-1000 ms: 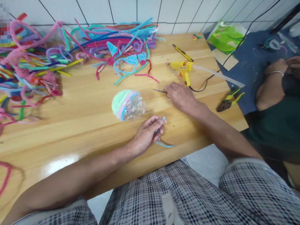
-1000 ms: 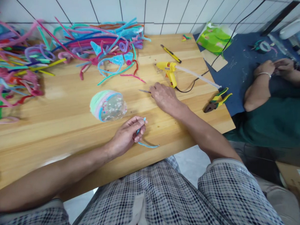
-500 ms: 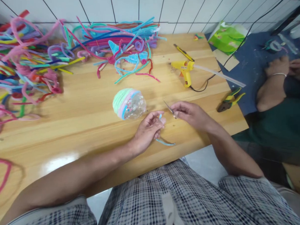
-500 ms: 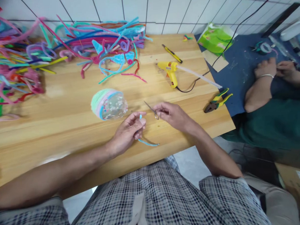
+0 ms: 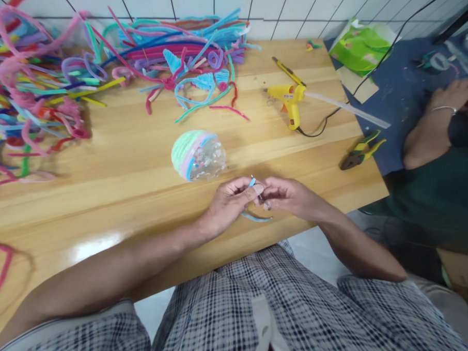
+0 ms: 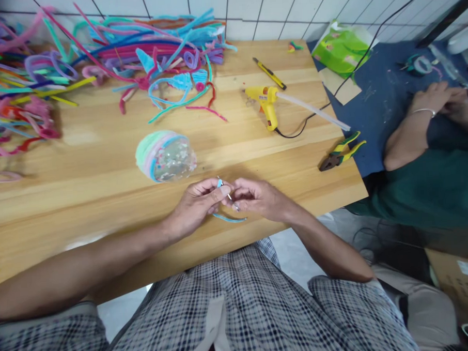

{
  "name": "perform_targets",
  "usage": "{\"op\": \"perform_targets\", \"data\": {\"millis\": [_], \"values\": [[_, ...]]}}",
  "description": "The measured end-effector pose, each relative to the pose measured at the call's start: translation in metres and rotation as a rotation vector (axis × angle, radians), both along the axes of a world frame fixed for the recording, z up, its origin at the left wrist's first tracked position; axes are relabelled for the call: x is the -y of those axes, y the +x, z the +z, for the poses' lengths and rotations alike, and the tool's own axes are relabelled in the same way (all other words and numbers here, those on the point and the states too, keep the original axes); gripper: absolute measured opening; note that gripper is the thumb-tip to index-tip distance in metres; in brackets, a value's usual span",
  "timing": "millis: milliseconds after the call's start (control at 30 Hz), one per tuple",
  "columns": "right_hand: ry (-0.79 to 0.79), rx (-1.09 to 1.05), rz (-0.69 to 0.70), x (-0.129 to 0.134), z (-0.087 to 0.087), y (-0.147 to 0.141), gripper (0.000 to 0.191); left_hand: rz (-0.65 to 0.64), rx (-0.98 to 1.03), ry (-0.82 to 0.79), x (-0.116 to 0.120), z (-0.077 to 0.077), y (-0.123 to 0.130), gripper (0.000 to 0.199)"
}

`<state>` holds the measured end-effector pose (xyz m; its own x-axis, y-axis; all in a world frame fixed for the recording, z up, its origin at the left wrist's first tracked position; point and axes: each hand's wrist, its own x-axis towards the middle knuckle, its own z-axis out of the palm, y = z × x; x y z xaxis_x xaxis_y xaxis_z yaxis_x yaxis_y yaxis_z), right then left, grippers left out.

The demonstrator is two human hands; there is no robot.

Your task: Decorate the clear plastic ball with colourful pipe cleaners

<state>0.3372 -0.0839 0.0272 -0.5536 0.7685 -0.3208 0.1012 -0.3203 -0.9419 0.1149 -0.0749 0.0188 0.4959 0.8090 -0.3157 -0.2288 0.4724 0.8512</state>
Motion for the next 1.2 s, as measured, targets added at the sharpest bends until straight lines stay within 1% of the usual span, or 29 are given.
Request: {"op": "perform_targets", "data": {"millis": [67,167,267,367,433,600,667,733,800,867,1033,1200], "values": [[-0.003,-0.018,0.014,-0.001,-0.005,0.000,0.039,-0.019,0.013,0.024,0.000,0.001,0.000,0.050],[0.046,0.001,-0.007,-0.003,-0.008,0.001,0.041,-0.006,0.026,0.032,-0.001,0.002,0.001,0.048],[0.154,0.116,-0.078,-0.006,-0.003,0.004,0.037,0.045,0.049,0.011,0.000,-0.001,0.001,0.043],[0.274,0.286,-0.099,-0.008,0.004,0.009,0.031,0.052,0.066,0.030,0.002,-0.005,0.000,0.033],[0.364,0.391,-0.082,-0.008,0.008,0.011,0.027,0.020,0.018,0.087,0.004,-0.007,-0.001,0.028],[0.558,0.555,-0.026,-0.005,0.015,0.012,0.023,-0.006,-0.266,0.337,0.002,-0.003,-0.005,0.011],[0.636,0.592,0.003,-0.003,0.019,0.012,0.025,-0.064,-0.306,0.382,-0.001,-0.001,-0.006,0.013],[0.700,0.637,0.022,-0.001,0.022,0.012,0.026,-0.134,-0.307,0.409,-0.004,0.001,-0.007,0.021],[0.730,0.691,0.040,0.000,0.025,0.012,0.027,-0.166,-0.303,0.440,-0.005,0.002,-0.008,0.026],[0.741,0.727,0.063,0.000,0.025,0.012,0.028,-0.175,-0.306,0.465,-0.006,0.002,-0.008,0.027],[0.761,0.720,0.100,-0.001,0.029,0.015,0.027,-0.190,-0.305,0.492,-0.005,0.002,-0.009,0.025],[0.747,0.747,0.131,0.000,0.035,0.017,0.026,-0.207,-0.325,0.565,-0.006,-0.001,-0.011,0.025]]}}
